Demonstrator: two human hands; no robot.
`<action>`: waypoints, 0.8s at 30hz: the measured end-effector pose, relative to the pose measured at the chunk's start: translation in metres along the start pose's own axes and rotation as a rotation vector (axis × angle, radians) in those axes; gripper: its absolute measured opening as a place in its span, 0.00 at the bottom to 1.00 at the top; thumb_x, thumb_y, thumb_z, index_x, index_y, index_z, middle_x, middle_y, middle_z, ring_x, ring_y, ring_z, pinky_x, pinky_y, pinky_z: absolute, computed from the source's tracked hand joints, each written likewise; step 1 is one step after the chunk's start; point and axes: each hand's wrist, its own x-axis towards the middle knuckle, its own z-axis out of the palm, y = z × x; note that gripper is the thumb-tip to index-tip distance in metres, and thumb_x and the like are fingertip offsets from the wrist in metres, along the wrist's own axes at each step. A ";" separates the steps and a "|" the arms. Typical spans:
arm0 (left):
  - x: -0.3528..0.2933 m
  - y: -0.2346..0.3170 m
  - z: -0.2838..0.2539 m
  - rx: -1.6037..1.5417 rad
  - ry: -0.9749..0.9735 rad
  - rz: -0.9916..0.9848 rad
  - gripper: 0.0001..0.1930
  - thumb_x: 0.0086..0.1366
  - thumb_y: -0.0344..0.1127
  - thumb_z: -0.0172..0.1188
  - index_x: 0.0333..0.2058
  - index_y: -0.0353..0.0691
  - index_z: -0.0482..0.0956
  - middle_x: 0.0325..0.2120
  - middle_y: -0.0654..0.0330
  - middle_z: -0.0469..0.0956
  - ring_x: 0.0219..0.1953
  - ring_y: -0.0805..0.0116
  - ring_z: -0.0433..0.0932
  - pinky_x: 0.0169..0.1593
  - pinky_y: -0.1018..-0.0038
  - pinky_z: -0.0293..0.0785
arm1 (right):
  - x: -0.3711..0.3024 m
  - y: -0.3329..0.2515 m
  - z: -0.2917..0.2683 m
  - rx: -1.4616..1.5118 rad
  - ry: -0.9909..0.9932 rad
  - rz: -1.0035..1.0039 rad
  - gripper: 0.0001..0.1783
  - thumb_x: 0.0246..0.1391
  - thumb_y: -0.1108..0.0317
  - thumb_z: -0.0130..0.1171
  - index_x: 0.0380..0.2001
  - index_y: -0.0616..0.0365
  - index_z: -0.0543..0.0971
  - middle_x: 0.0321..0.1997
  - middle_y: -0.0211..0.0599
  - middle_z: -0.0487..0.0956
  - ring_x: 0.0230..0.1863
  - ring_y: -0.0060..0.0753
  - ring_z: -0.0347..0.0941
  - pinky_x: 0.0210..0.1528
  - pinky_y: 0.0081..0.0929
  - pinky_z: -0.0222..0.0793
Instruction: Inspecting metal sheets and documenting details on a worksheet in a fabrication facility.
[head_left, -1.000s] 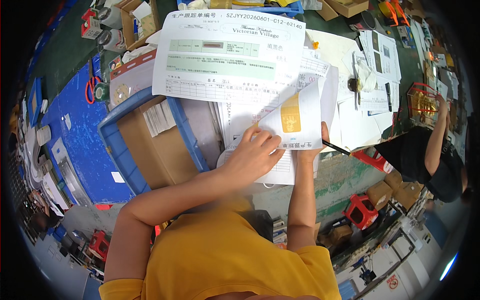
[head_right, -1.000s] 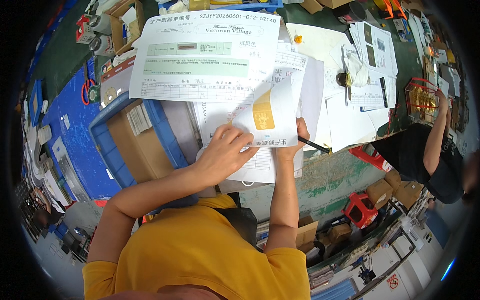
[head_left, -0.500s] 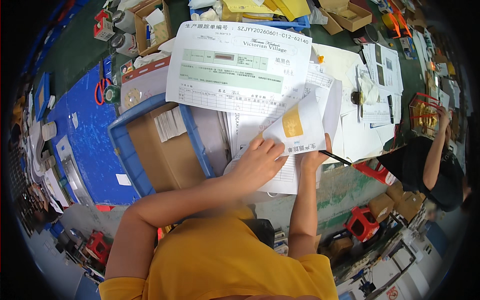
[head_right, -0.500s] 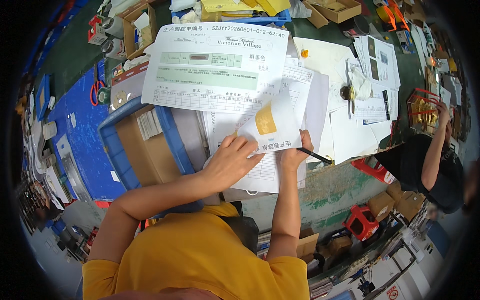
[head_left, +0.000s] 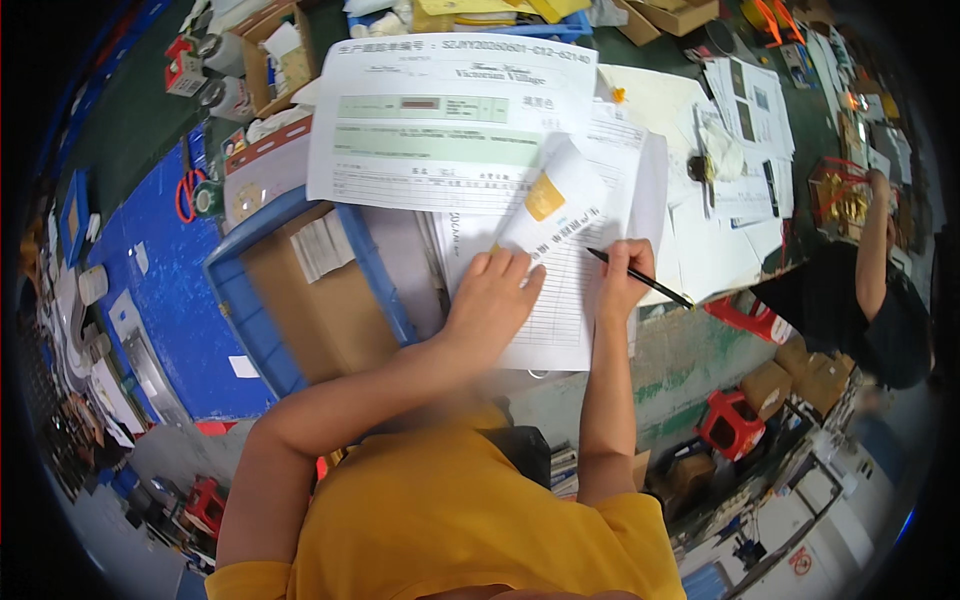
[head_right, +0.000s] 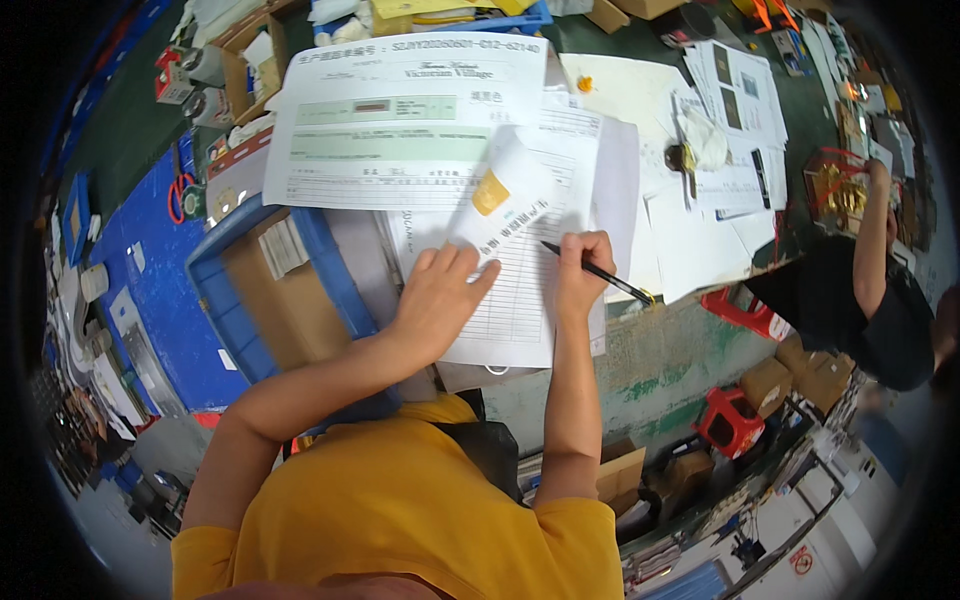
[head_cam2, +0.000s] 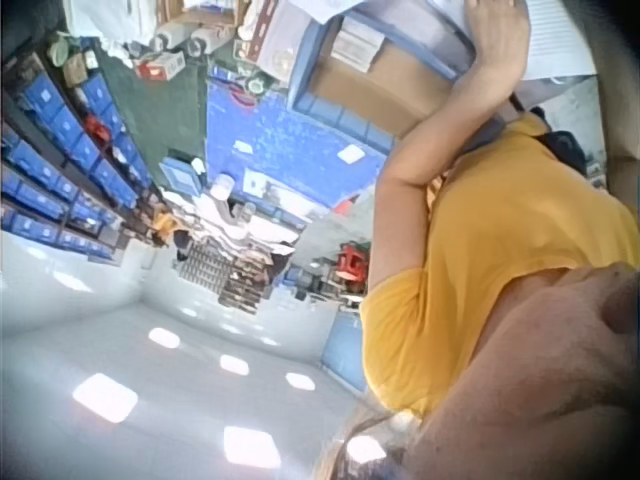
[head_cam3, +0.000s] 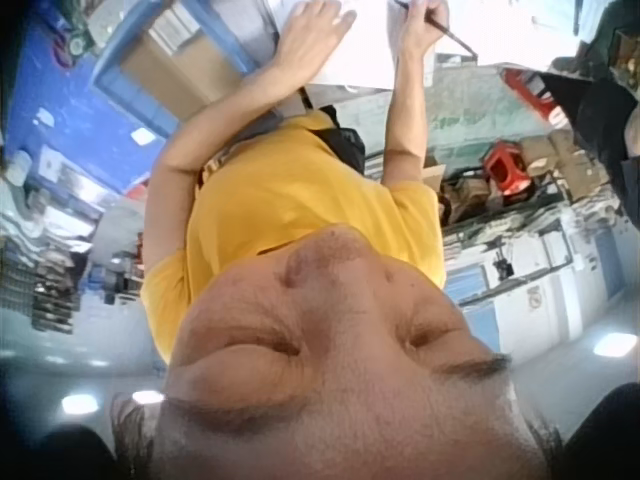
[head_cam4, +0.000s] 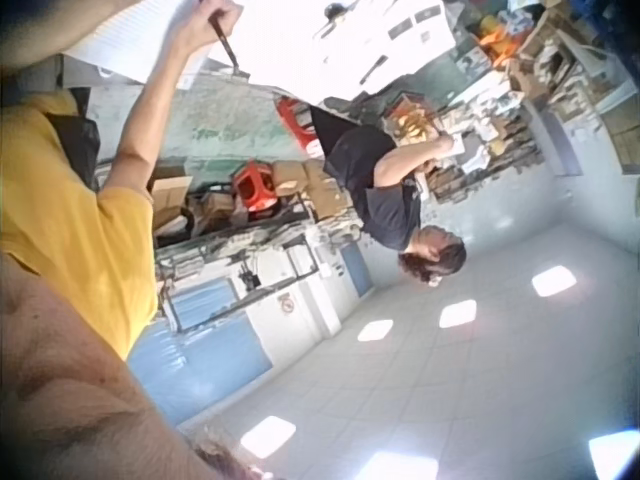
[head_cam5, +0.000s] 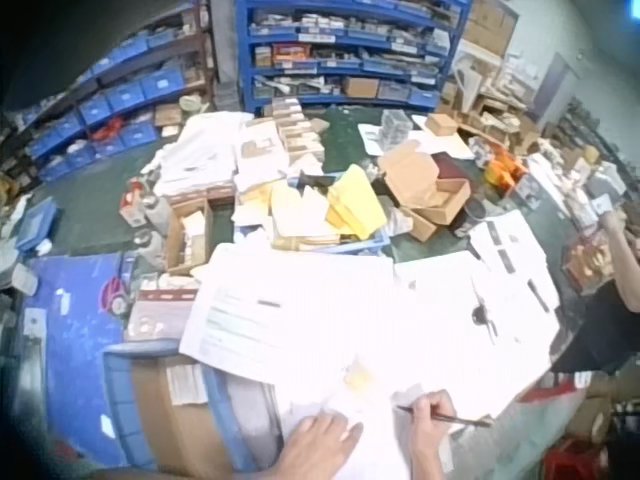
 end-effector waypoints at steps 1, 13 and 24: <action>0.000 -0.001 -0.002 -0.005 -0.012 -0.021 0.19 0.51 0.29 0.53 0.44 0.40 0.76 0.32 0.61 0.67 0.38 0.65 0.66 0.41 0.72 0.60 | -0.001 0.001 -0.002 0.043 -0.027 0.013 0.12 0.53 0.72 0.58 0.21 0.54 0.66 0.19 0.25 0.68 0.17 0.14 0.59 0.19 0.12 0.55; 0.001 -0.001 -0.002 -0.038 -0.013 -0.011 0.19 0.51 0.26 0.53 0.45 0.38 0.76 0.30 0.61 0.67 0.36 0.66 0.66 0.41 0.72 0.59 | 0.003 0.000 0.002 -0.146 0.034 -0.080 0.17 0.51 0.73 0.59 0.16 0.56 0.63 0.16 0.23 0.64 0.20 0.13 0.54 0.23 0.15 0.53; 0.001 -0.002 -0.001 -0.038 -0.032 -0.015 0.20 0.51 0.26 0.52 0.46 0.38 0.76 0.30 0.61 0.67 0.37 0.66 0.66 0.41 0.72 0.59 | 0.003 -0.003 0.004 -0.370 -0.044 -0.117 0.18 0.51 0.73 0.59 0.15 0.55 0.62 0.16 0.23 0.63 0.20 0.14 0.54 0.24 0.15 0.54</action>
